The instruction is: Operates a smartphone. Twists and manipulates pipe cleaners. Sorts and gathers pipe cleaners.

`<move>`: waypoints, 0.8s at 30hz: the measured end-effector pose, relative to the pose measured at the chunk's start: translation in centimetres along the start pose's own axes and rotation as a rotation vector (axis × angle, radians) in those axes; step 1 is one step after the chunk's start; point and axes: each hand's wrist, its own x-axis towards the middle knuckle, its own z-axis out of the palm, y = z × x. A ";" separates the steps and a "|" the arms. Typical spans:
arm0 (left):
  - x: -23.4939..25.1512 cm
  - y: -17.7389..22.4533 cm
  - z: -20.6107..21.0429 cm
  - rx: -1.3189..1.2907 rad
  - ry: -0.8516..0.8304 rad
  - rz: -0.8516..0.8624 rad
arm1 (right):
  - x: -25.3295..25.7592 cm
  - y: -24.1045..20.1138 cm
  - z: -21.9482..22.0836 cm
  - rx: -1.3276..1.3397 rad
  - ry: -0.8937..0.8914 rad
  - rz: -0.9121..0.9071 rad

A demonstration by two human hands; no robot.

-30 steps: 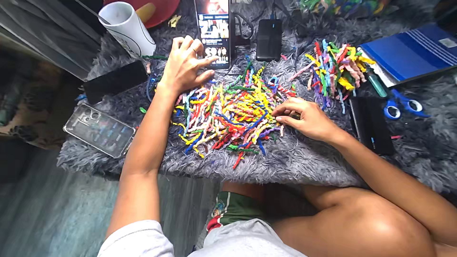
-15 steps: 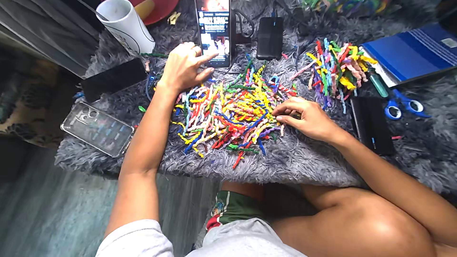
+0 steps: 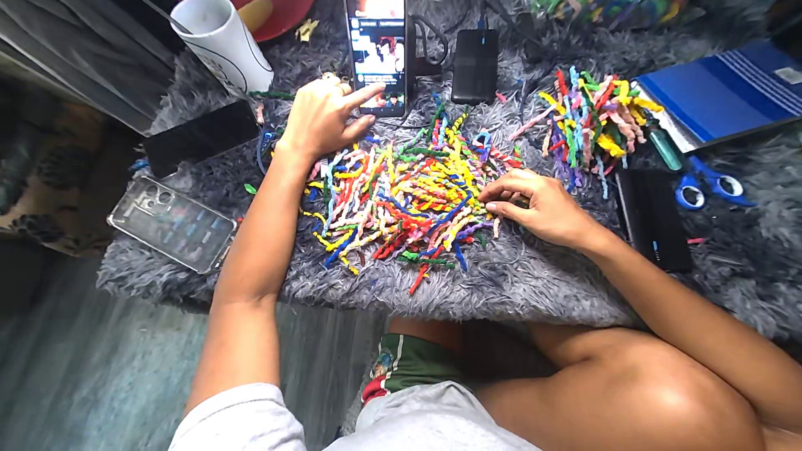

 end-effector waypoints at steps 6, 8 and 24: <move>0.0 -0.1 0.0 -0.002 -0.001 0.002 | 0.0 0.1 0.0 -0.007 0.002 0.004; 0.0 -0.1 0.0 -0.004 -0.004 -0.001 | 0.0 0.1 0.0 -0.001 -0.003 0.000; 0.0 -0.1 0.0 -0.003 -0.005 -0.029 | -0.2 -0.6 -0.2 0.013 0.013 0.018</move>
